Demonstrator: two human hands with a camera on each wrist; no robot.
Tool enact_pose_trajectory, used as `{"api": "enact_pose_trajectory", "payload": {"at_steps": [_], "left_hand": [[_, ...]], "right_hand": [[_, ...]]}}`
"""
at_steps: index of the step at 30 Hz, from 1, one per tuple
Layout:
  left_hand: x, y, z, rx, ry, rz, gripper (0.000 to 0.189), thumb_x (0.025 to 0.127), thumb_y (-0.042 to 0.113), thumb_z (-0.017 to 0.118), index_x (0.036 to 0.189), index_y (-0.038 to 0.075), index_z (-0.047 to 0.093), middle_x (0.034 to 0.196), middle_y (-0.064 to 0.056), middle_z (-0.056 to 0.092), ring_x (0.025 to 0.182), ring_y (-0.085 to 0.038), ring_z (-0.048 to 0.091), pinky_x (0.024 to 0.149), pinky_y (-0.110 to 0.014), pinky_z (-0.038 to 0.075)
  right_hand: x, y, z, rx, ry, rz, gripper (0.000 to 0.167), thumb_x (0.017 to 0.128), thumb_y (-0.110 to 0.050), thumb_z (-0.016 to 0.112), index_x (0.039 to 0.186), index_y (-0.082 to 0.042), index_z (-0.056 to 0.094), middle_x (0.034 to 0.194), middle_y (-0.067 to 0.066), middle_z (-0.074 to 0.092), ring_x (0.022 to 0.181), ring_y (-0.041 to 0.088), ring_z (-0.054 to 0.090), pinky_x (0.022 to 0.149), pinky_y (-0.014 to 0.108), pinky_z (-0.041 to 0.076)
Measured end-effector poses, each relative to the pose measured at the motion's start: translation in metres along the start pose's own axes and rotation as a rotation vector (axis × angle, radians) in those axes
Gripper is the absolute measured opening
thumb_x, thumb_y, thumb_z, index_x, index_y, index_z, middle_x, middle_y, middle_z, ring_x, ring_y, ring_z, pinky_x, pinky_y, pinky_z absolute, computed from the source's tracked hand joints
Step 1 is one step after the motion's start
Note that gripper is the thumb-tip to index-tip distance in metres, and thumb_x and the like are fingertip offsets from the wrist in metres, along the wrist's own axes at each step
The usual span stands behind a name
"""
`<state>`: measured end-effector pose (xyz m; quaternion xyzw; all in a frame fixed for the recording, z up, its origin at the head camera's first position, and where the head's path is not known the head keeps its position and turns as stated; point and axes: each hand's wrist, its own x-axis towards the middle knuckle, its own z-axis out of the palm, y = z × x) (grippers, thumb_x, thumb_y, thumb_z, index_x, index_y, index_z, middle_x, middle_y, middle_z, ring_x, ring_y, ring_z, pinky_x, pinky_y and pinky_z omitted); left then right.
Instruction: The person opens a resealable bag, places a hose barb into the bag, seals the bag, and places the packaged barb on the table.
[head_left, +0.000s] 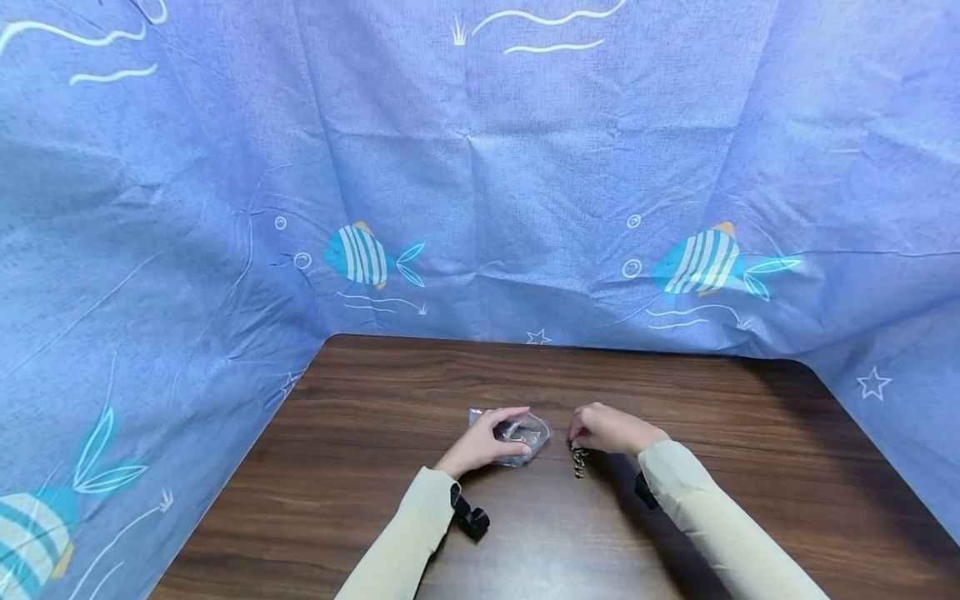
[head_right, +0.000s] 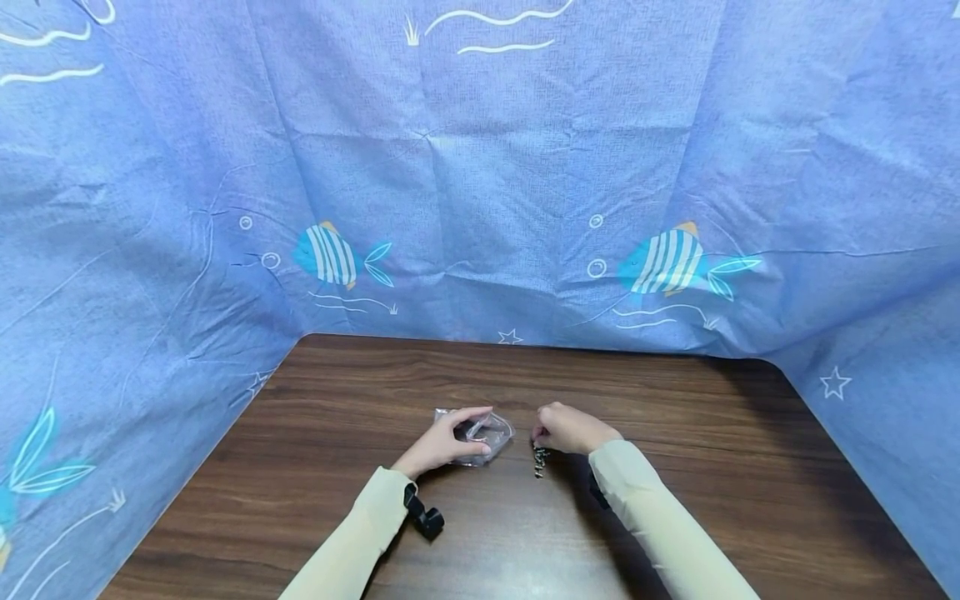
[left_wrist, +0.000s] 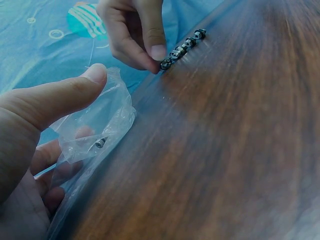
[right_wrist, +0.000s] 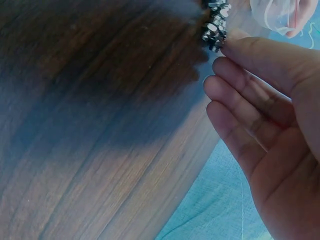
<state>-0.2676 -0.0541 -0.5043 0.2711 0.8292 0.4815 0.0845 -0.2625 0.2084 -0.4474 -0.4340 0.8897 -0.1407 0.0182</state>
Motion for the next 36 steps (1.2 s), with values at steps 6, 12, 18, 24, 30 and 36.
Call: {"api": "enact_pose_trajectory", "payload": {"at_steps": [6,12,18,24,30,36], "left_hand": [[0.0008,-0.0008,0.0001,-0.013,-0.003,-0.009,0.065,0.082,0.029,0.077,0.14,0.016,0.051,0.129,0.001,0.063,0.126,-0.02,0.049,0.107,-0.039,0.036],[0.001,-0.0019,-0.0001,-0.001,-0.001,-0.001,0.065,0.082,0.03,0.077,0.14,0.016,0.051,0.129,0.0,0.063,0.125,-0.021,0.05,0.107,-0.041,0.037],[0.0005,-0.0016,0.0003,0.003,0.001,-0.014,0.066,0.082,0.032,0.077,0.14,0.017,0.051,0.13,0.001,0.061,0.127,-0.023,0.047,0.107,-0.044,0.036],[0.0002,-0.0006,-0.0001,-0.003,0.003,-0.009,0.066,0.082,0.032,0.077,0.14,0.017,0.051,0.13,0.001,0.061,0.126,-0.022,0.048,0.107,-0.044,0.036],[-0.0006,0.0005,-0.0012,-0.01,0.001,-0.012,0.065,0.082,0.032,0.077,0.14,0.018,0.051,0.129,0.002,0.062,0.125,-0.022,0.049,0.106,-0.043,0.036],[0.0007,-0.0011,-0.0002,-0.014,-0.003,0.005,0.065,0.082,0.031,0.076,0.14,0.016,0.051,0.128,0.001,0.063,0.124,-0.02,0.05,0.107,-0.042,0.037]], "right_hand": [[0.0013,0.0007,0.0017,-0.038,0.008,0.0,0.012,0.078,0.002,0.072,0.072,-0.009,0.071,0.076,-0.002,0.066,0.07,0.004,0.059,0.063,0.019,0.05],[0.0032,-0.0007,0.0026,-0.055,0.009,0.036,0.011,0.078,-0.002,0.074,0.071,-0.011,0.07,0.073,-0.006,0.063,0.068,0.002,0.057,0.062,0.019,0.049],[0.0032,-0.0032,0.0031,-0.067,0.008,0.063,0.016,0.078,-0.003,0.075,0.067,-0.012,0.068,0.071,-0.006,0.06,0.063,-0.001,0.049,0.058,0.019,0.045],[0.0036,-0.0013,0.0052,-0.063,0.002,0.073,0.014,0.078,-0.003,0.074,0.069,-0.012,0.068,0.072,-0.006,0.058,0.064,-0.001,0.047,0.058,0.019,0.044],[0.0041,0.0015,0.008,-0.056,0.018,0.051,0.013,0.077,-0.002,0.075,0.072,-0.011,0.068,0.073,-0.007,0.059,0.065,-0.001,0.05,0.06,0.018,0.046],[0.0035,0.0011,0.0077,-0.054,0.022,0.045,0.012,0.078,-0.004,0.075,0.072,-0.011,0.068,0.073,-0.007,0.058,0.065,-0.001,0.051,0.059,0.017,0.046]]}}
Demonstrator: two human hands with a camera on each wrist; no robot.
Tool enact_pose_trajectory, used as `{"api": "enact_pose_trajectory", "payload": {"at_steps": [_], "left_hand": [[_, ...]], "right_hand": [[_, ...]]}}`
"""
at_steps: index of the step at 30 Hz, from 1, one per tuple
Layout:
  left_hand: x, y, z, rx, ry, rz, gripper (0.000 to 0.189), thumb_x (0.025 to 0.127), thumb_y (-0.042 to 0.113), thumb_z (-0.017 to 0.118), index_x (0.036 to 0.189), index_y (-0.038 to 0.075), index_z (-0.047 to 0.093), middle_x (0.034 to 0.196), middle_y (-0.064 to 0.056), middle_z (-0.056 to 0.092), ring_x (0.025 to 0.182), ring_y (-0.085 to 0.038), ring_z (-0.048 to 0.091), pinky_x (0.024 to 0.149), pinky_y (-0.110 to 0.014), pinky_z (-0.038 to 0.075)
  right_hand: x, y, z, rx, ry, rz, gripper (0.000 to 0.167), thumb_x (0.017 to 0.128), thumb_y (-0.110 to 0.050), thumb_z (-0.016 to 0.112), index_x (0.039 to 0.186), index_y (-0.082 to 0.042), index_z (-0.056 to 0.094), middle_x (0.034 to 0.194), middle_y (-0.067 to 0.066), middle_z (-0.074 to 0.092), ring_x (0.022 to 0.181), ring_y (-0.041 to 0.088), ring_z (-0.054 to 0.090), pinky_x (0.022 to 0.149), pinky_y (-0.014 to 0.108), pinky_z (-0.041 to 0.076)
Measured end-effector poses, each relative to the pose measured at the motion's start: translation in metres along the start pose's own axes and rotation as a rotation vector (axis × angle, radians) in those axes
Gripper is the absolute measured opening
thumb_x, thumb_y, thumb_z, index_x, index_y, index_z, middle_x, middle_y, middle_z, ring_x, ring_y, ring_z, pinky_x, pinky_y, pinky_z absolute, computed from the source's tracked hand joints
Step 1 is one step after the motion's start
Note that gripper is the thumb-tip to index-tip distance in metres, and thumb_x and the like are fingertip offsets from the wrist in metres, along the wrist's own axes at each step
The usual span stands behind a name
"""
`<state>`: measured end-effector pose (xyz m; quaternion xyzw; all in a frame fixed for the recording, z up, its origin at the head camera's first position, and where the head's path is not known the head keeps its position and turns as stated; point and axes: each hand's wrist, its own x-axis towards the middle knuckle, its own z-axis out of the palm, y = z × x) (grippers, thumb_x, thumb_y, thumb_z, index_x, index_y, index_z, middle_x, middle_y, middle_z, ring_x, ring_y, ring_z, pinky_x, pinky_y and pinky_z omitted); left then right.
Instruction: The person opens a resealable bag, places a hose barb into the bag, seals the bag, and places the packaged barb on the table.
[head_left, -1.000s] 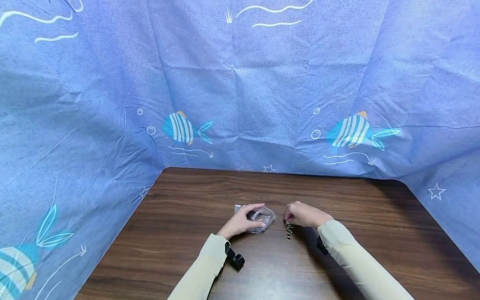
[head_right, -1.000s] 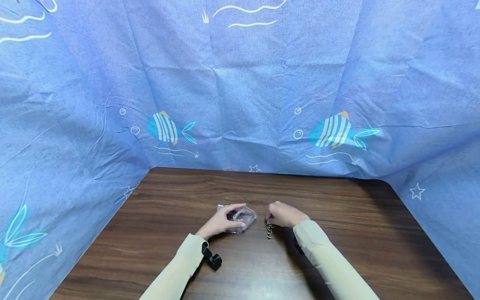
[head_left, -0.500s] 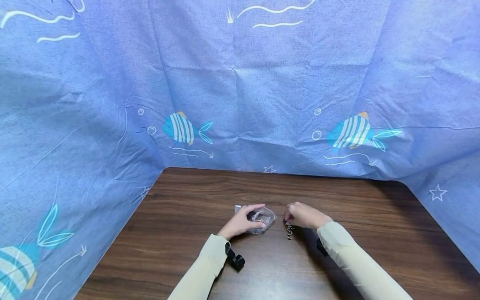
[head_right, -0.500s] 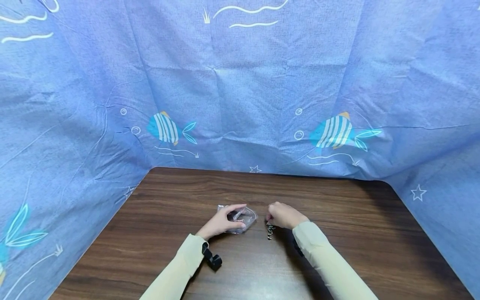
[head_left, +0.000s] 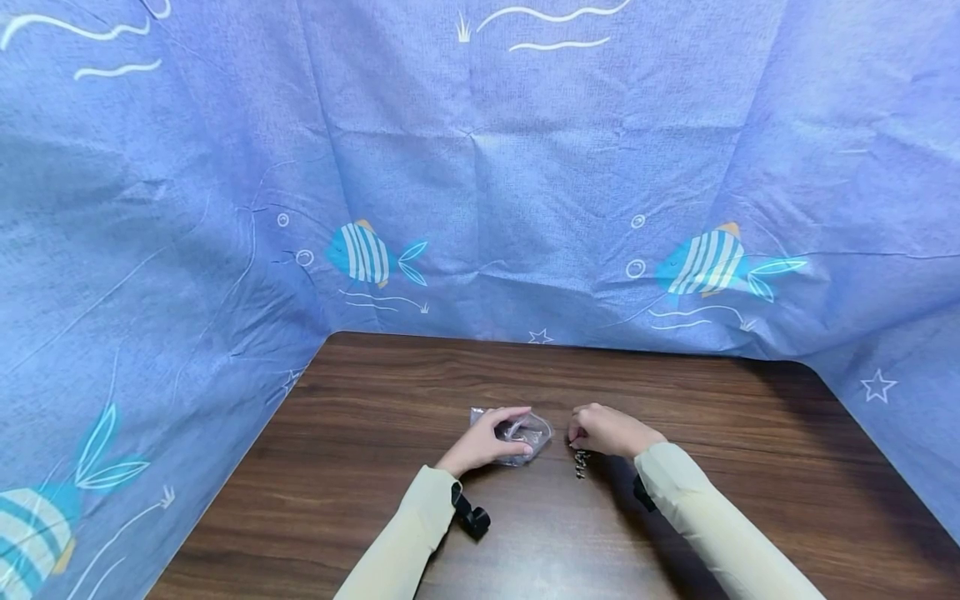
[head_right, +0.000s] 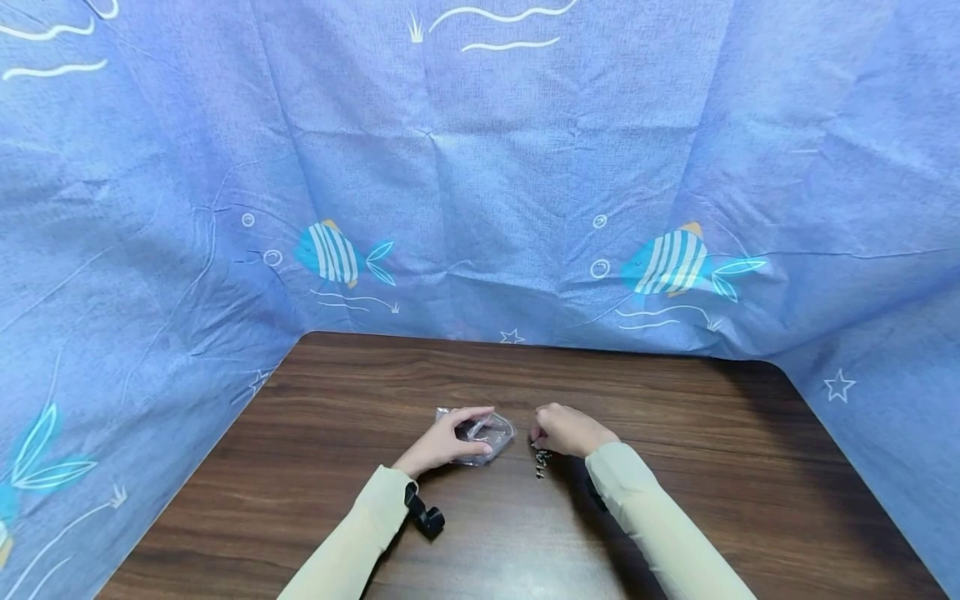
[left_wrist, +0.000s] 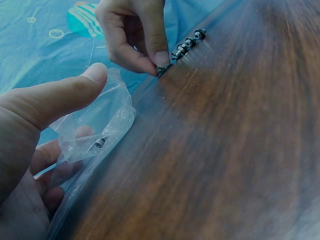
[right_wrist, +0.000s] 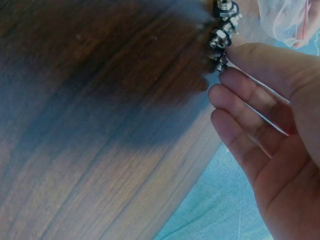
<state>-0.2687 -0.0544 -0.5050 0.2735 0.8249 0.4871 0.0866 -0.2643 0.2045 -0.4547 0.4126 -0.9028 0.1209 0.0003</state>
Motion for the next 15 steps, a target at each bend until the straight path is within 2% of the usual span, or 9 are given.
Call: {"api": "enact_pose_trajectory", "payload": {"at_steps": [15], "left_hand": [[0.0008,-0.0003,-0.0003,-0.005,0.004,0.01,0.065,0.082,0.03,0.077,0.139,0.014,0.052,0.128,0.0,0.063,0.123,-0.02,0.051,0.106,-0.039,0.037]], "right_hand": [[0.0023,0.001,-0.0055,0.013,0.001,0.016,0.013,0.081,-0.003,0.072,0.071,-0.011,0.066,0.071,-0.008,0.055,0.064,-0.002,0.046,0.057,0.017,0.044]]}}
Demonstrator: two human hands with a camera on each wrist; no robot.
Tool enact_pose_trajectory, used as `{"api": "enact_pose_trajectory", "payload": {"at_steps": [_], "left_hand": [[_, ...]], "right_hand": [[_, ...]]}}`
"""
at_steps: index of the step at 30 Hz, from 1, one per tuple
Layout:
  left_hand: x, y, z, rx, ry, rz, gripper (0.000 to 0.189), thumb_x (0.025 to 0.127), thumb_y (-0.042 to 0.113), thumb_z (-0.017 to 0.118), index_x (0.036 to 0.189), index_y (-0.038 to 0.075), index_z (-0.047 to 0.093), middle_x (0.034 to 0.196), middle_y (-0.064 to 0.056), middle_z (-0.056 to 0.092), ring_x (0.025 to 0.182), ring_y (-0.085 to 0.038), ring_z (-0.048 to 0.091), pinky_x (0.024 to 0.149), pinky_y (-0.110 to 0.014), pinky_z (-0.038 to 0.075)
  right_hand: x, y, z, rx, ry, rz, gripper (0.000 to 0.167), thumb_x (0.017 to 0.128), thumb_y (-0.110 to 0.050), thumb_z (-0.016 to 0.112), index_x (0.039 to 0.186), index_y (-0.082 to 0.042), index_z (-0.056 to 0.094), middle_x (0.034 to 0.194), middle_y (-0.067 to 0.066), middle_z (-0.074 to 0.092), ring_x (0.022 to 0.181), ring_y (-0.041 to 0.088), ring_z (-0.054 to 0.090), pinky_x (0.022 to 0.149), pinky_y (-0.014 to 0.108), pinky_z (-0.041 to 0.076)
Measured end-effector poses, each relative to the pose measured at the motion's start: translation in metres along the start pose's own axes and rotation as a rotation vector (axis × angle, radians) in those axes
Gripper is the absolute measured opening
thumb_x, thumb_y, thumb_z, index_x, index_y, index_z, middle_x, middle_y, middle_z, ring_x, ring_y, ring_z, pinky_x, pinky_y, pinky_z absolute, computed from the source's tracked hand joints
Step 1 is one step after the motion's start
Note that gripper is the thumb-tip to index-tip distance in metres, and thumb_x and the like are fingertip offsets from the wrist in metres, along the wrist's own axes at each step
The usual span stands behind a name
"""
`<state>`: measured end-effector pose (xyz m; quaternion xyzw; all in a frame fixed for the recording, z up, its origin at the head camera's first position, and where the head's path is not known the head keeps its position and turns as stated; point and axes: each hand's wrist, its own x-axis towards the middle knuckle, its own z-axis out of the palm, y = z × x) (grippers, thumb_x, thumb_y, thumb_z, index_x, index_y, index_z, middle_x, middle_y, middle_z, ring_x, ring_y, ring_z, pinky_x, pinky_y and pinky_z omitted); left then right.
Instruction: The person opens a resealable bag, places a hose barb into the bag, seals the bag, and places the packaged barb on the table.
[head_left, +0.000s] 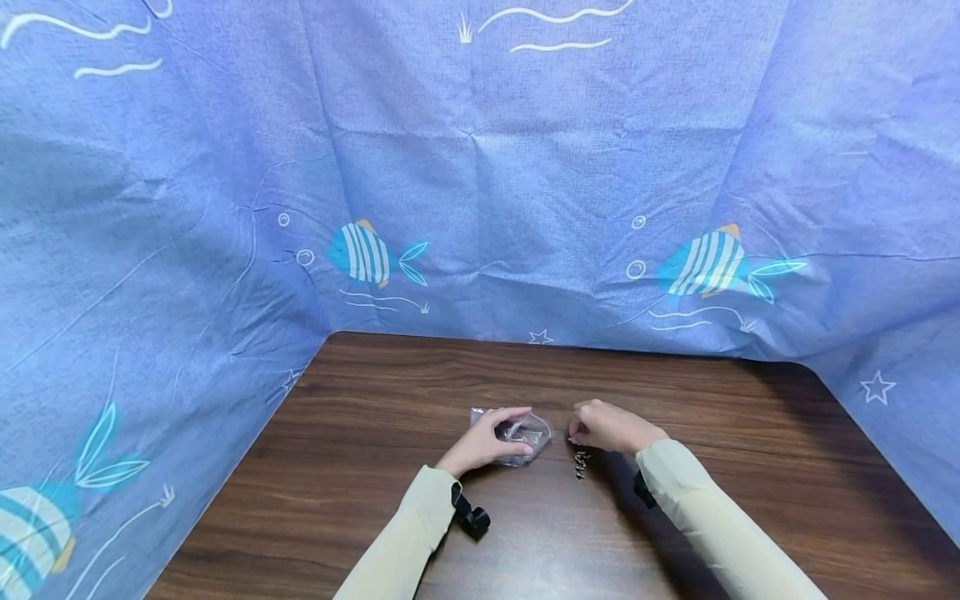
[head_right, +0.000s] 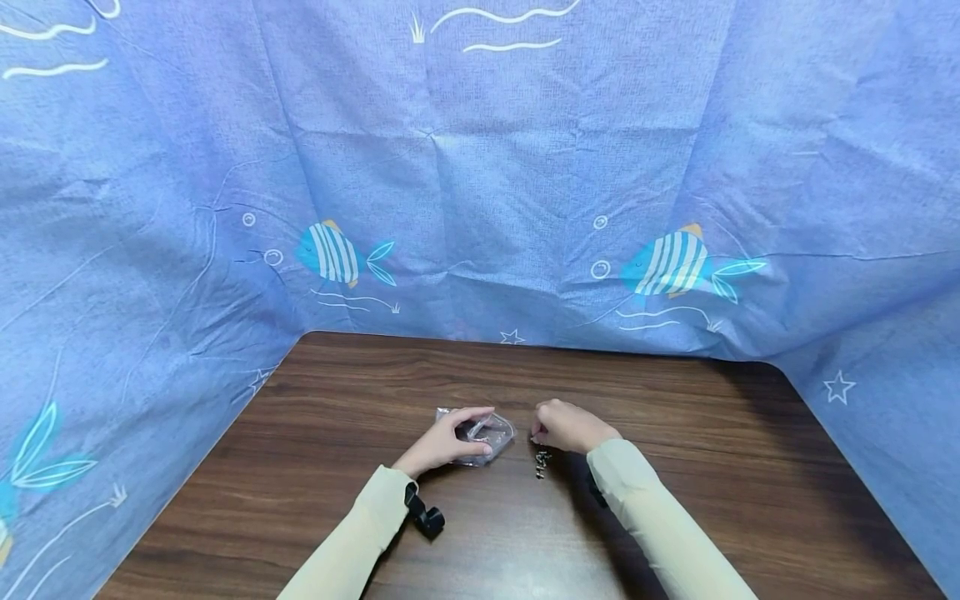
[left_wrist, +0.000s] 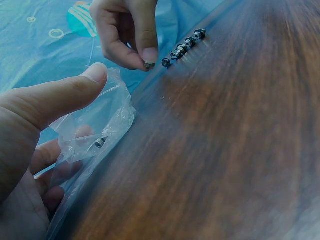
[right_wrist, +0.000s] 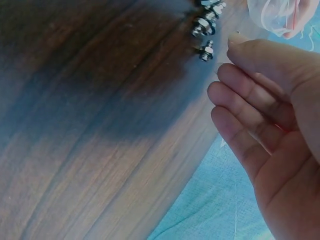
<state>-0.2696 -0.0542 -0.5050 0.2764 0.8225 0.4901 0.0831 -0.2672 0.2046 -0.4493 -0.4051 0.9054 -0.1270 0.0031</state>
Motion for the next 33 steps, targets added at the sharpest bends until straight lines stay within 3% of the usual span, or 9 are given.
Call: {"api": "enact_pose_trajectory", "payload": {"at_steps": [19,29,33], "left_hand": [[0.001,-0.001,0.001,-0.026,-0.004,0.009,0.062,0.083,0.025,0.077,0.139,0.017,0.052,0.127,0.0,0.064,0.123,-0.021,0.052,0.107,-0.043,0.037],[-0.01,0.033,-0.009,-0.043,-0.036,0.006,0.059,0.085,0.012,0.073,0.138,0.001,0.05,0.129,-0.017,0.061,0.123,-0.031,0.051,0.106,-0.049,0.037],[-0.008,0.026,-0.006,-0.037,-0.021,-0.004,0.06,0.085,0.014,0.074,0.138,0.004,0.05,0.13,-0.014,0.061,0.124,-0.031,0.05,0.106,-0.05,0.036]], "right_hand": [[0.011,-0.009,-0.006,-0.036,0.103,-0.049,0.009,0.083,-0.003,0.07,0.078,-0.01,0.068,0.077,-0.005,0.061,0.068,0.003,0.056,0.063,0.018,0.049],[0.021,-0.016,-0.008,-0.04,0.113,-0.04,0.006,0.084,-0.005,0.07,0.081,-0.01,0.068,0.08,-0.005,0.06,0.071,0.004,0.056,0.066,0.019,0.051],[0.024,-0.019,-0.009,-0.045,0.109,-0.038,0.005,0.086,-0.006,0.069,0.082,-0.01,0.068,0.081,-0.005,0.06,0.072,0.004,0.056,0.066,0.019,0.051]]}}
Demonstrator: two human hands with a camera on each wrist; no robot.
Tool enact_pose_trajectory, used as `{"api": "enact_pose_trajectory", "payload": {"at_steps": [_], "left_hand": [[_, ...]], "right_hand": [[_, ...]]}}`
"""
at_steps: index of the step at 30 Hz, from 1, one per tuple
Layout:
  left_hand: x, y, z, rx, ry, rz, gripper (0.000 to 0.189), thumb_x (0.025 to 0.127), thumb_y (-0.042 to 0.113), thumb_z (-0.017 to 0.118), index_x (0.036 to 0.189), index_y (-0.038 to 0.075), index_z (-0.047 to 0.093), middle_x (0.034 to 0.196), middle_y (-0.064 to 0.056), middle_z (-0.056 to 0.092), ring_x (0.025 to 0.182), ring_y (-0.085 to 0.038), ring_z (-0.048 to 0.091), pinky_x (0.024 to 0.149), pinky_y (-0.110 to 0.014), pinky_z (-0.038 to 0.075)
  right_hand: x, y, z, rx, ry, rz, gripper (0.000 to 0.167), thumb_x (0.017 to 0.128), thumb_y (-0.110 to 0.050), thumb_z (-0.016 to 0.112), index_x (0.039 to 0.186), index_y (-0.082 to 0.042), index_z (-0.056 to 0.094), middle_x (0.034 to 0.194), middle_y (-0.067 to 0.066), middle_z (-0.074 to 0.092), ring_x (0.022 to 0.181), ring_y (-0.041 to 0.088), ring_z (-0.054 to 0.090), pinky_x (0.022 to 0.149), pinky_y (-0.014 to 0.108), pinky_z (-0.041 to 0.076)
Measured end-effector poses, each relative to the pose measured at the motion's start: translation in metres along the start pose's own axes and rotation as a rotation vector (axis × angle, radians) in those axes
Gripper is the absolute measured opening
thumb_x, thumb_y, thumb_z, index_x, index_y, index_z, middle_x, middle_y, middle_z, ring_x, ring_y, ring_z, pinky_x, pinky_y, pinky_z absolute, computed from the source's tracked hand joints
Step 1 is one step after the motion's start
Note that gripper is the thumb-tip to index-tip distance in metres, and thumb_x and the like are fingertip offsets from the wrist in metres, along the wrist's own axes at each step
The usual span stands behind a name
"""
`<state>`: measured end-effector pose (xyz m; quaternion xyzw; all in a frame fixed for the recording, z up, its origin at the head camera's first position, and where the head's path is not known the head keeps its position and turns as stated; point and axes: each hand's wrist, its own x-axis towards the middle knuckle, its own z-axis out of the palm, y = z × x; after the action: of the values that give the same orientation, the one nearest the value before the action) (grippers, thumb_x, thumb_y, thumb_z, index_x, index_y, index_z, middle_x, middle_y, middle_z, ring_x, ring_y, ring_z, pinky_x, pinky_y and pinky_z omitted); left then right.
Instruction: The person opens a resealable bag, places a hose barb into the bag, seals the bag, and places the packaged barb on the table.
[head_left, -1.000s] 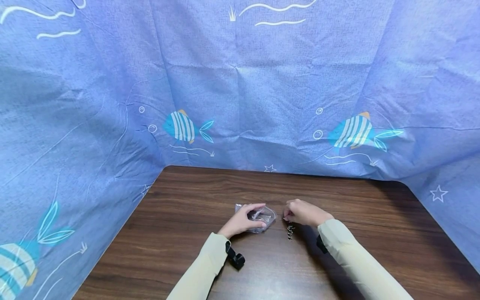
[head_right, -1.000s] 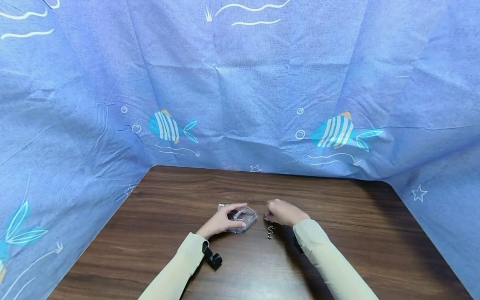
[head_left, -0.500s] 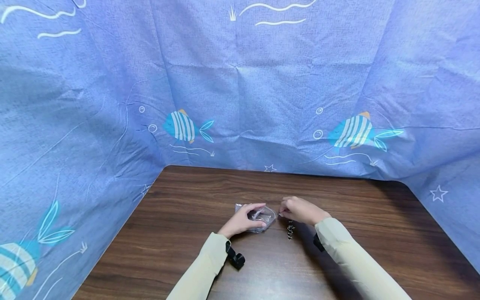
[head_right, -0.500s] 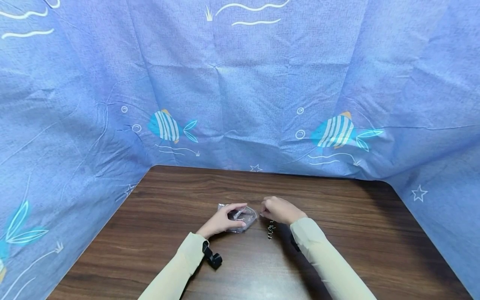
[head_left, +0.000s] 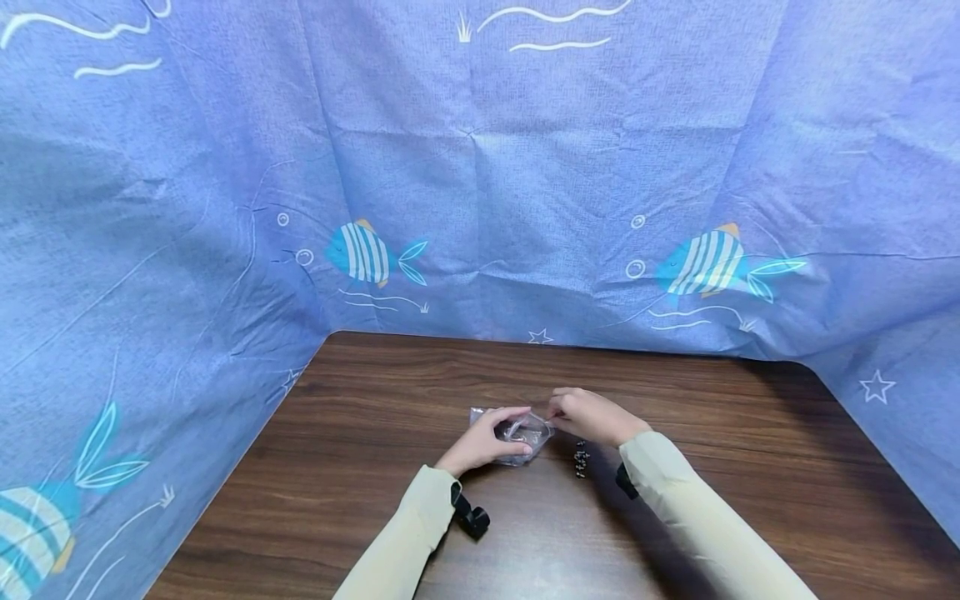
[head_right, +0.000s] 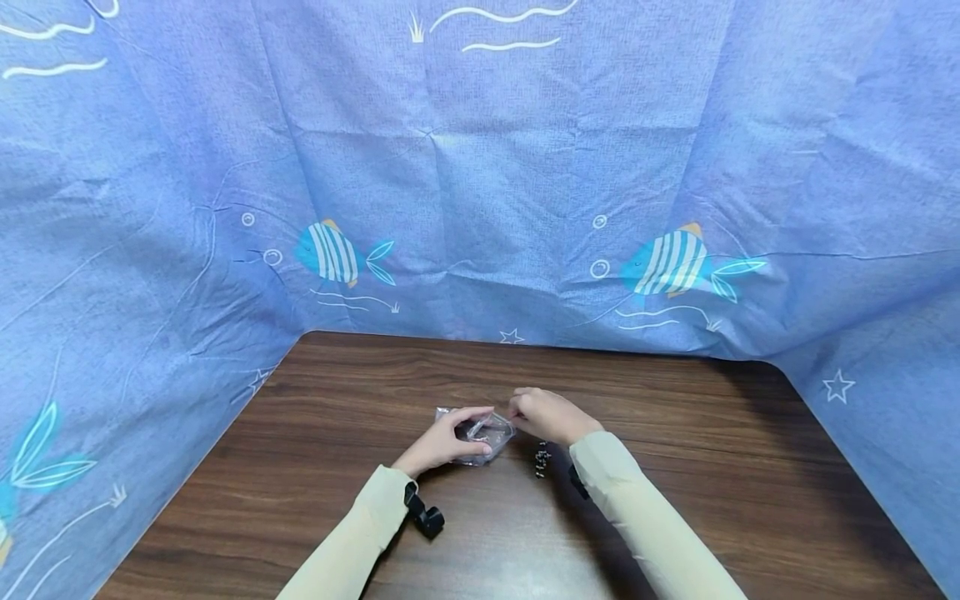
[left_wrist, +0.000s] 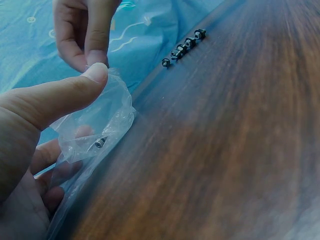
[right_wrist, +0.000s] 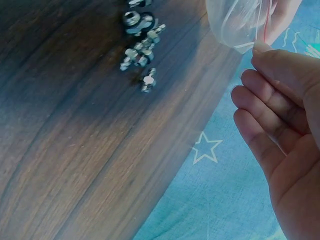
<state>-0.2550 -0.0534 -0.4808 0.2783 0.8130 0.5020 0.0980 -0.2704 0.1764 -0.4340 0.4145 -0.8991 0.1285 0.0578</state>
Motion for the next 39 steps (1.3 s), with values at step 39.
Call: {"api": "enact_pose_trajectory", "payload": {"at_steps": [39], "left_hand": [[0.009,-0.026,0.005,0.029,0.011,-0.001,0.062,0.082,0.029,0.077,0.139,0.02,0.053,0.137,-0.004,0.056,0.124,-0.021,0.05,0.105,-0.041,0.038]], "right_hand": [[0.012,-0.009,0.0,0.036,-0.024,-0.002,0.004,0.085,-0.007,0.069,0.082,-0.01,0.07,0.082,-0.005,0.061,0.071,0.001,0.054,0.065,0.019,0.05]]}}
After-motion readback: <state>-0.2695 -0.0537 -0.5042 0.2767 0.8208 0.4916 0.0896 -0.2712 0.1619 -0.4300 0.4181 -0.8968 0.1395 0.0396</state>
